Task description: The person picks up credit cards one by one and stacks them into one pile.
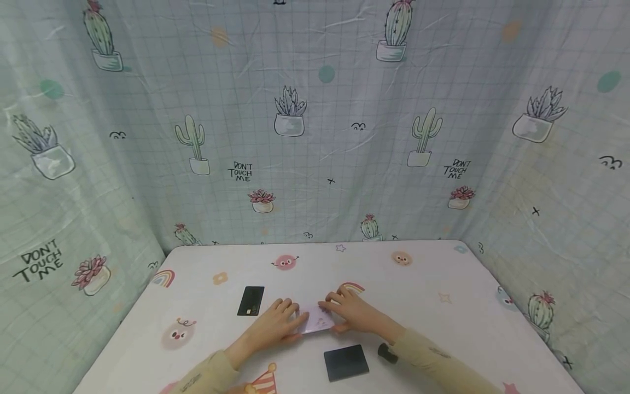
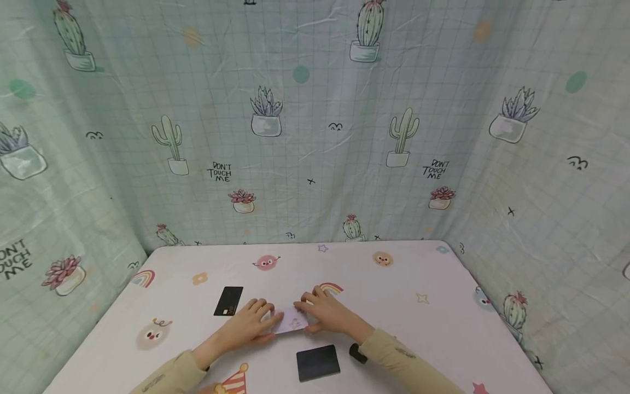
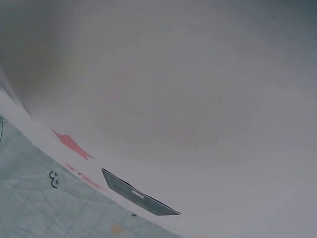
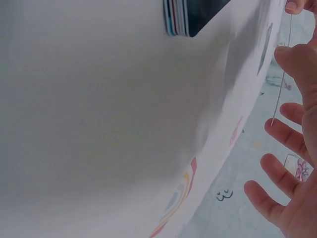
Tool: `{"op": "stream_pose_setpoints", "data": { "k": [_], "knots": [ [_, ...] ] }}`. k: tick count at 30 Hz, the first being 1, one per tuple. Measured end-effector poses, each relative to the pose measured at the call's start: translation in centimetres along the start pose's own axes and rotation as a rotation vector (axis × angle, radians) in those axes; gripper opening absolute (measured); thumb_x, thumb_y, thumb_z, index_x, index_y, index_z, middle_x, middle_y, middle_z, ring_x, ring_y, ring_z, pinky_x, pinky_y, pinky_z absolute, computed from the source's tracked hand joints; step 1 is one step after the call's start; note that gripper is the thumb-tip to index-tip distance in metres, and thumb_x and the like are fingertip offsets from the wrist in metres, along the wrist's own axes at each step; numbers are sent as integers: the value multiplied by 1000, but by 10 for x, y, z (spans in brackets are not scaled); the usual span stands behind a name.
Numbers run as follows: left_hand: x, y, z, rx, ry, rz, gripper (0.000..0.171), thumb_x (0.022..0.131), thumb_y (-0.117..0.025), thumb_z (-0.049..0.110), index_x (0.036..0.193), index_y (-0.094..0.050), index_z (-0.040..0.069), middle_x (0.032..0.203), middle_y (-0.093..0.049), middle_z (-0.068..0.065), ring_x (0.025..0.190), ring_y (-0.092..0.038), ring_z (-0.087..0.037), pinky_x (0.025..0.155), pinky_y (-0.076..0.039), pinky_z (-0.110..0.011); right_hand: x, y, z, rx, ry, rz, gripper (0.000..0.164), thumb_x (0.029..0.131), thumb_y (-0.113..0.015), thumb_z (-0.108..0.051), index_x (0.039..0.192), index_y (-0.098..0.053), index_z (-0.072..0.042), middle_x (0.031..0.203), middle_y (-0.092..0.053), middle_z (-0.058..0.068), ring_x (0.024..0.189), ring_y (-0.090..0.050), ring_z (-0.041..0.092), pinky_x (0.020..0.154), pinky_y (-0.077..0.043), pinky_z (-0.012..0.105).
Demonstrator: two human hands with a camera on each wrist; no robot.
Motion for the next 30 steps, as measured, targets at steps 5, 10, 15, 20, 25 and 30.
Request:
{"op": "stream_pose_setpoints", "data": {
  "k": [5,10,15,20,25,30],
  "knots": [
    [1,5,5,9,1,0,42,80,-52,50,113,-54,23,95,-54,1,86,-49,-18,76,-41,-34,-5,5,-2,10,11,30,60,71,-68,-44,123,-51,-20,111,-52,-6,90,-38,13,80,-36,31],
    [3,11,10,23,4,-4,42,81,-49,51,113,-53,24,96,-55,2,88,-50,-18,78,-42,-35,-11,6,-3,-20,17,39,61,71,-67,-47,124,-50,-22,110,-51,-7,91,-38,12,81,-37,30],
    [4,15,15,34,0,-2,40,83,-47,50,113,-54,25,95,-55,2,89,-50,-18,79,-43,-35,-17,8,-4,-14,16,42,61,71,-66,-47,125,-50,-23,111,-51,-7,90,-37,11,80,-36,28],
    [5,17,19,49,-18,26,37,86,-42,50,112,-54,26,94,-56,3,90,-50,-17,80,-44,-34,-22,9,-6,2,0,17,60,72,-65,-47,126,-49,-24,112,-51,-7,93,-37,11,81,-37,29],
    [5,20,24,55,-44,68,37,85,-43,52,110,-54,26,93,-57,3,89,-51,-17,79,-45,-34,-27,9,-9,27,-27,-31,61,72,-65,-46,126,-48,-24,114,-50,-7,95,-39,13,81,-39,31],
    [6,22,29,51,-54,47,39,84,-44,53,112,-53,27,95,-57,3,90,-52,-16,79,-44,-34,-33,10,-11,58,-41,-49,61,72,-66,-43,127,-47,-24,115,-50,-7,98,-40,14,81,-40,33]
  ]
}}
Point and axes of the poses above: each hand's wrist, its own x-axis towards the middle knuckle, its own y-axis out of the back of the hand, z = x × y, the point moved 4 cm from there along x, towards the middle knuckle
